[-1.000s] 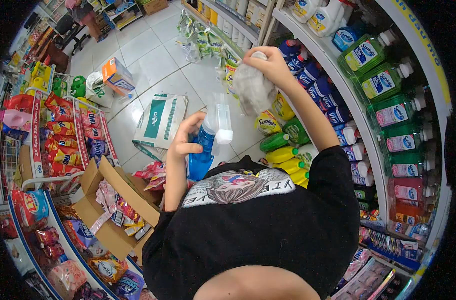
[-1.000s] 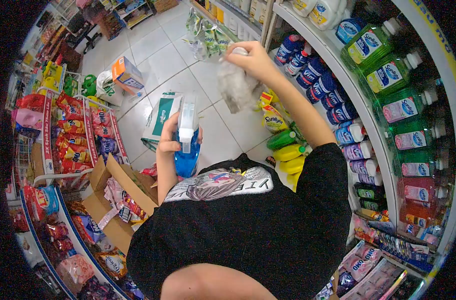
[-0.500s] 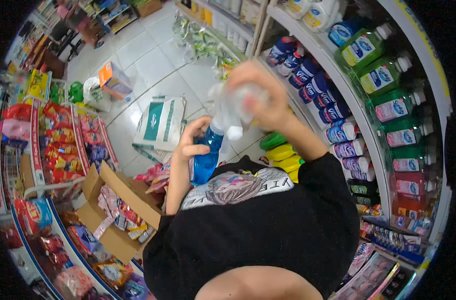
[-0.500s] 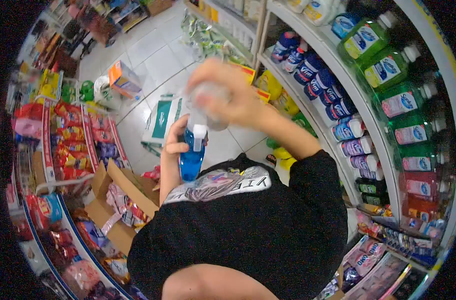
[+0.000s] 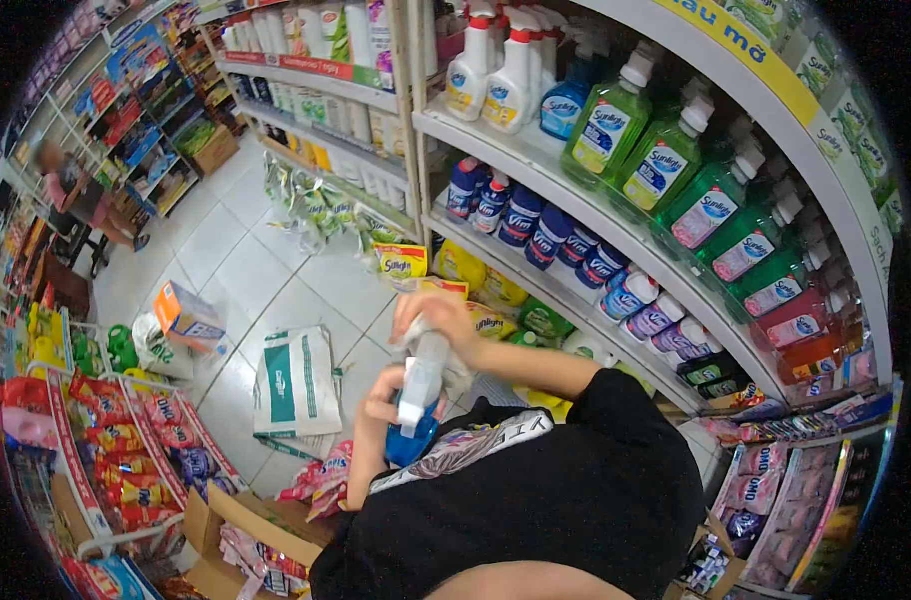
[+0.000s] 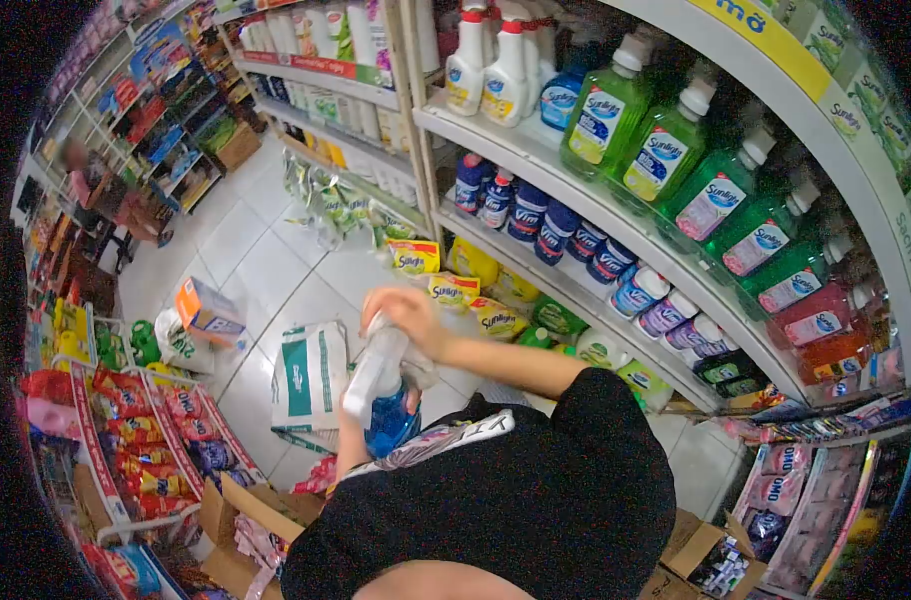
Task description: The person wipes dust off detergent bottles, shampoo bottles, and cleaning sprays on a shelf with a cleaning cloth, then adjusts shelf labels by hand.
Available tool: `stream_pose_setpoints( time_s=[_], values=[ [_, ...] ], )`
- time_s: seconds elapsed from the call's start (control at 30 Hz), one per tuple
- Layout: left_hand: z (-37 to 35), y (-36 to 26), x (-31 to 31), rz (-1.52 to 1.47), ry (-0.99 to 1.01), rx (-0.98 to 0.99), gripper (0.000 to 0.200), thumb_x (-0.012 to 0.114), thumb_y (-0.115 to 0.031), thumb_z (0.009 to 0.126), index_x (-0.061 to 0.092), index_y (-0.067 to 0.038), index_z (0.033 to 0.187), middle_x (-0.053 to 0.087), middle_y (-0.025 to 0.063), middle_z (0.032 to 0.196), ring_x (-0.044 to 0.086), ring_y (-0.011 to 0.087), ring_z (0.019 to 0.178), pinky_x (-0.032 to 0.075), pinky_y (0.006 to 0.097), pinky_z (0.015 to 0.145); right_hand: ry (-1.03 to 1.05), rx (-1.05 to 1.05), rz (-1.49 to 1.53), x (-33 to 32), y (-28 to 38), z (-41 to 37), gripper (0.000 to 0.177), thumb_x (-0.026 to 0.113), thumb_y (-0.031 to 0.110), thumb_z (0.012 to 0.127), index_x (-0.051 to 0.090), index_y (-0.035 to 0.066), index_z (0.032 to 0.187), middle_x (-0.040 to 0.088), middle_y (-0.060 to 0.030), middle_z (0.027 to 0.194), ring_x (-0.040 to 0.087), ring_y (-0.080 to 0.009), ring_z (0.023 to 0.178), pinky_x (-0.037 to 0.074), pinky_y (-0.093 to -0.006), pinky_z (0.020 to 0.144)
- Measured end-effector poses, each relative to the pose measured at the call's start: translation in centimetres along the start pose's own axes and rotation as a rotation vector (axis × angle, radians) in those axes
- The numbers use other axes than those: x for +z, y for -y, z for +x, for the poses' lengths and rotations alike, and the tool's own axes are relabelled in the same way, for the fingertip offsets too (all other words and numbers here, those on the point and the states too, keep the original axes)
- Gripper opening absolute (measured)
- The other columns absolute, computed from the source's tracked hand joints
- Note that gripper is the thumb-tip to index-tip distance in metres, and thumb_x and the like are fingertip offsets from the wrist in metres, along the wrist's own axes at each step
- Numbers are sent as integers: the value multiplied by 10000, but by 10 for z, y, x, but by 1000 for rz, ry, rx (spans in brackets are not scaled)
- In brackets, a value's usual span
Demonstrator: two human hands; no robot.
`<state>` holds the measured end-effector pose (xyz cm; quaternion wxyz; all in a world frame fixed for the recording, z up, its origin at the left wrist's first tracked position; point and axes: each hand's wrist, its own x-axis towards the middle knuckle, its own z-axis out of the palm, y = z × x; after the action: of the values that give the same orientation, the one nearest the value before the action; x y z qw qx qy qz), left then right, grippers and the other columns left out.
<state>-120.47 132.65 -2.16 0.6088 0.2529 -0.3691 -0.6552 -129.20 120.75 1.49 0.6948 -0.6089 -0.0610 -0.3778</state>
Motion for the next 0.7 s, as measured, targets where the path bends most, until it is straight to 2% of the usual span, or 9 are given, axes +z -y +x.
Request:
stream_pose_setpoints(
  time_s=[0.1,0.13,0.17,0.23,0.37,0.43,0.5,0.53,0.7],
  values=[
    [41,-4,-6,-2,25,-168,528,596,-356,433,505,54,752,519,154,647,511,218,562,407,285,485,-384,-206,-394,-37,-12,-25,313,395,271,791,511,-13,725,512,-99,704,487,-170,667,383,-282,615],
    [59,-14,-2,-102,100,-23,537,597,-388,466,497,53,756,519,163,647,508,230,563,406,285,501,-381,-218,-401,-54,-10,-30,313,395,271,791,511,-13,725,512,-99,704,487,-170,667,383,-282,615],
    [93,2,-47,11,589,115,596,620,-397,491,453,39,862,517,169,681,513,255,592,400,324,545,-397,-172,-391,-72,-6,-38,304,434,286,770,503,-8,807,509,-93,716,487,-169,690,380,-277,622],
    [130,-20,-23,-238,580,438,641,639,-394,505,399,18,933,512,169,699,516,277,617,388,370,579,-428,-136,-376,-100,8,-44,335,472,301,749,495,-2,889,506,-88,728,486,-169,714,376,-271,628],
    [215,-57,-5,-138,879,624,546,660,-350,573,386,-27,918,531,148,713,525,260,601,384,360,582,178,570,-812,-135,24,-47,812,667,325,551,257,19,1180,453,-61,755,433,-154,677,359,-248,603],
    [242,-65,17,23,841,588,524,674,-358,555,413,-41,881,536,143,705,521,249,604,379,342,576,-56,431,-264,-137,13,-48,790,679,222,510,292,-10,1158,470,-50,838,457,-162,759,363,-257,689],
    [249,-57,49,127,478,535,418,563,-409,667,477,-6,742,522,136,625,503,242,522,394,330,484,-428,276,-516,-164,-15,-42,722,655,182,575,280,8,1167,454,-82,948,428,-156,852,352,-265,723],
    [275,-64,50,367,720,649,414,579,-404,645,502,-6,731,538,138,653,502,255,502,403,319,480,-593,249,-458,-173,-15,-28,711,650,179,582,281,-7,1161,447,-105,1001,413,-164,916,347,-271,763],
    [312,-86,53,1068,659,824,507,663,-305,473,511,0,849,526,145,906,494,238,850,363,311,759,-631,259,-54,-222,-26,-1,676,578,67,637,189,-26,1182,330,-139,1139,351,-208,1039,297,-282,862]
  ],
)
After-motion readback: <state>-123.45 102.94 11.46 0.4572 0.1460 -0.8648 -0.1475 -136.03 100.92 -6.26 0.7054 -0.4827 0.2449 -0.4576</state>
